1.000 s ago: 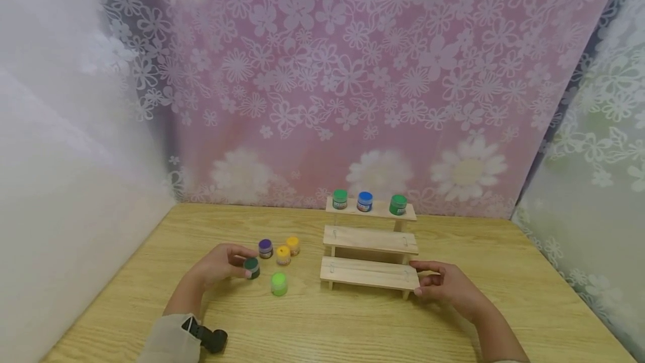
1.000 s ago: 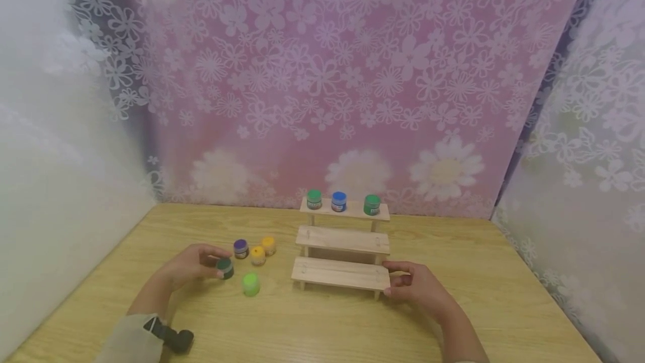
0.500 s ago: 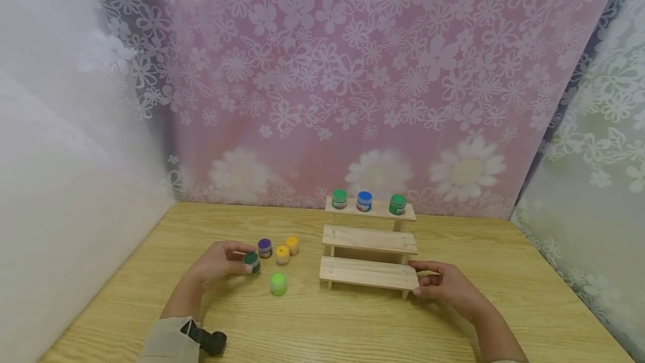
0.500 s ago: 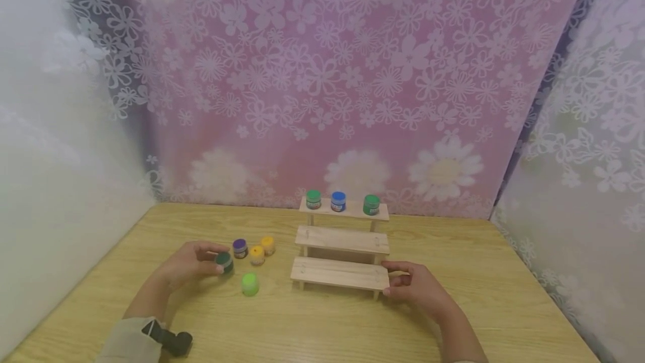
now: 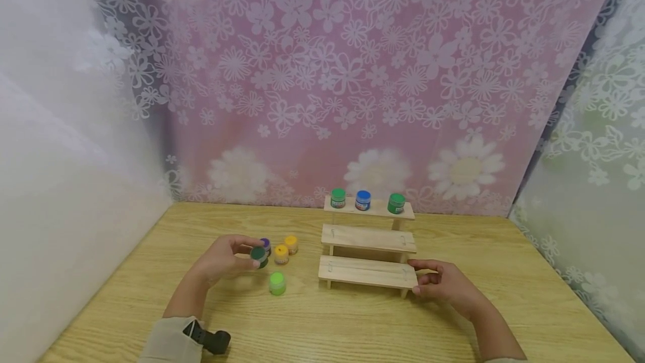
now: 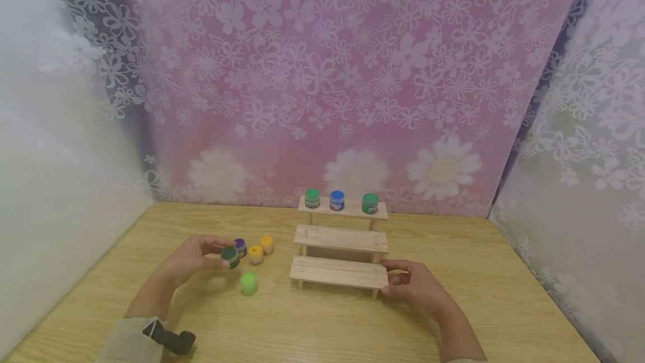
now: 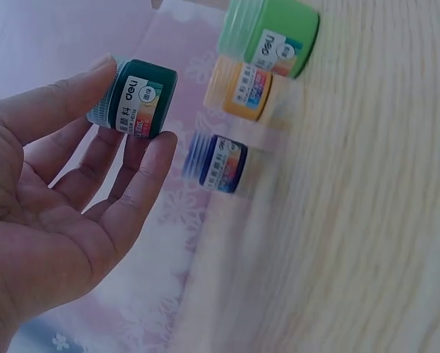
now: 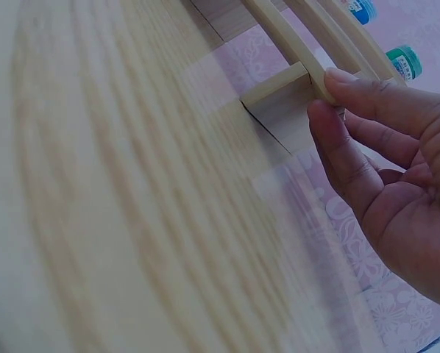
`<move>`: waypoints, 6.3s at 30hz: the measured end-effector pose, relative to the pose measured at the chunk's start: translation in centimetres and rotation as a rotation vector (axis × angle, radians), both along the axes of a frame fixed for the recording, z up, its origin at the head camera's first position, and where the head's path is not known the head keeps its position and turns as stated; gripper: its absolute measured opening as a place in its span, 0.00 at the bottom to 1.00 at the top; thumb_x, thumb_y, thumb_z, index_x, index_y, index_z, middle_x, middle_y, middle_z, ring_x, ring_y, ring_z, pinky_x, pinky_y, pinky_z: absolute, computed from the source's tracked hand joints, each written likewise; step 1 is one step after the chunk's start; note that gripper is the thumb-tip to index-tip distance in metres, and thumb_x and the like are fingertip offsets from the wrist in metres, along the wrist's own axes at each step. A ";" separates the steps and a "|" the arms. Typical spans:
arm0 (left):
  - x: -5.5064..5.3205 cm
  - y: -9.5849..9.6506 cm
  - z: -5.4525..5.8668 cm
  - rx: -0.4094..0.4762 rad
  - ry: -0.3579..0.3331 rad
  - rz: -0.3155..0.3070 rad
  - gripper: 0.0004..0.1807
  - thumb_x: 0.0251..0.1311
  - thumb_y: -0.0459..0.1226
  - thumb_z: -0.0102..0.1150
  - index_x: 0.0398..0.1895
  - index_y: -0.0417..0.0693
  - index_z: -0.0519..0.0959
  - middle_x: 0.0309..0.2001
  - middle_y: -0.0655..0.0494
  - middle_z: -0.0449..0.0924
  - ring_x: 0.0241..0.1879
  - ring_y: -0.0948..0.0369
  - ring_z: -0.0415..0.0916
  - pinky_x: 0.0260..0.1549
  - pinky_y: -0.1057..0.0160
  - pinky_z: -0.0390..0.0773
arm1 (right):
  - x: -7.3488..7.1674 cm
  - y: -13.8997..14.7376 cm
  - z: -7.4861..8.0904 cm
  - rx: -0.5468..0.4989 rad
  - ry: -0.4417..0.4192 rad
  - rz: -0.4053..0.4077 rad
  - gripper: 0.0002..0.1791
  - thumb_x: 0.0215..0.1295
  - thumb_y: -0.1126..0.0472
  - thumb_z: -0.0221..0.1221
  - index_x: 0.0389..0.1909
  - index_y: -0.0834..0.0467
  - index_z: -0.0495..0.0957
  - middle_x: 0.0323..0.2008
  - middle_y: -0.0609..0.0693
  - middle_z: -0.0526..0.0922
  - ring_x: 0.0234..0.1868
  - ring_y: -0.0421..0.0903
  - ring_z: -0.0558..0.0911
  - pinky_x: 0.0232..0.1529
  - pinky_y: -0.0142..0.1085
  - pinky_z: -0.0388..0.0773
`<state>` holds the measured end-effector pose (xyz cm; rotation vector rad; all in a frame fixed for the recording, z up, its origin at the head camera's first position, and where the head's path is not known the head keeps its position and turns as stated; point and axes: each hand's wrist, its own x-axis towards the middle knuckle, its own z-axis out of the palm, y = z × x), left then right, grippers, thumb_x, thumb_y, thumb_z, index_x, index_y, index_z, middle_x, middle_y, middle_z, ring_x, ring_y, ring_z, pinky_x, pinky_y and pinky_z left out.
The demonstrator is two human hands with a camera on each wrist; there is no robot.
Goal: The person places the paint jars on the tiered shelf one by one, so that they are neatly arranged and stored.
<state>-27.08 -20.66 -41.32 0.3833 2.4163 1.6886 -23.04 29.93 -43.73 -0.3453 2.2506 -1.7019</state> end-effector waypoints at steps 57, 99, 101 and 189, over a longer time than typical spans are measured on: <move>1.1 8.2 3.9 -0.046 0.152 -0.205 0.21 0.53 0.32 0.72 0.52 0.46 0.83 0.47 0.53 0.82 0.47 0.55 0.78 0.42 0.57 0.80 | 0.2 -0.2 0.1 -0.005 -0.015 -0.010 0.40 0.60 0.62 0.68 0.70 0.69 0.62 0.40 0.56 0.77 0.38 0.45 0.78 0.41 0.39 0.81; 1.5 16.8 5.1 0.079 0.111 -0.164 0.21 0.48 0.32 0.76 0.49 0.46 0.85 0.40 0.57 0.83 0.44 0.59 0.79 0.38 0.62 0.82 | -0.1 -0.1 0.2 0.012 -0.005 -0.022 0.41 0.58 0.61 0.69 0.69 0.69 0.62 0.39 0.56 0.78 0.38 0.45 0.78 0.41 0.40 0.81; 1.5 17.1 5.2 0.082 0.112 -0.170 0.20 0.49 0.33 0.76 0.48 0.48 0.85 0.41 0.58 0.82 0.44 0.59 0.79 0.39 0.61 0.82 | -0.1 0.0 0.1 0.013 -0.001 -0.020 0.41 0.59 0.61 0.69 0.69 0.69 0.62 0.40 0.57 0.78 0.39 0.46 0.78 0.41 0.40 0.81; -2.6 27.6 2.1 0.155 0.122 -0.004 0.17 0.50 0.34 0.75 0.45 0.49 0.85 0.42 0.57 0.83 0.42 0.64 0.79 0.37 0.67 0.81 | -0.2 -0.2 0.2 0.004 -0.023 -0.015 0.41 0.59 0.61 0.69 0.69 0.71 0.61 0.41 0.57 0.80 0.40 0.48 0.81 0.42 0.40 0.81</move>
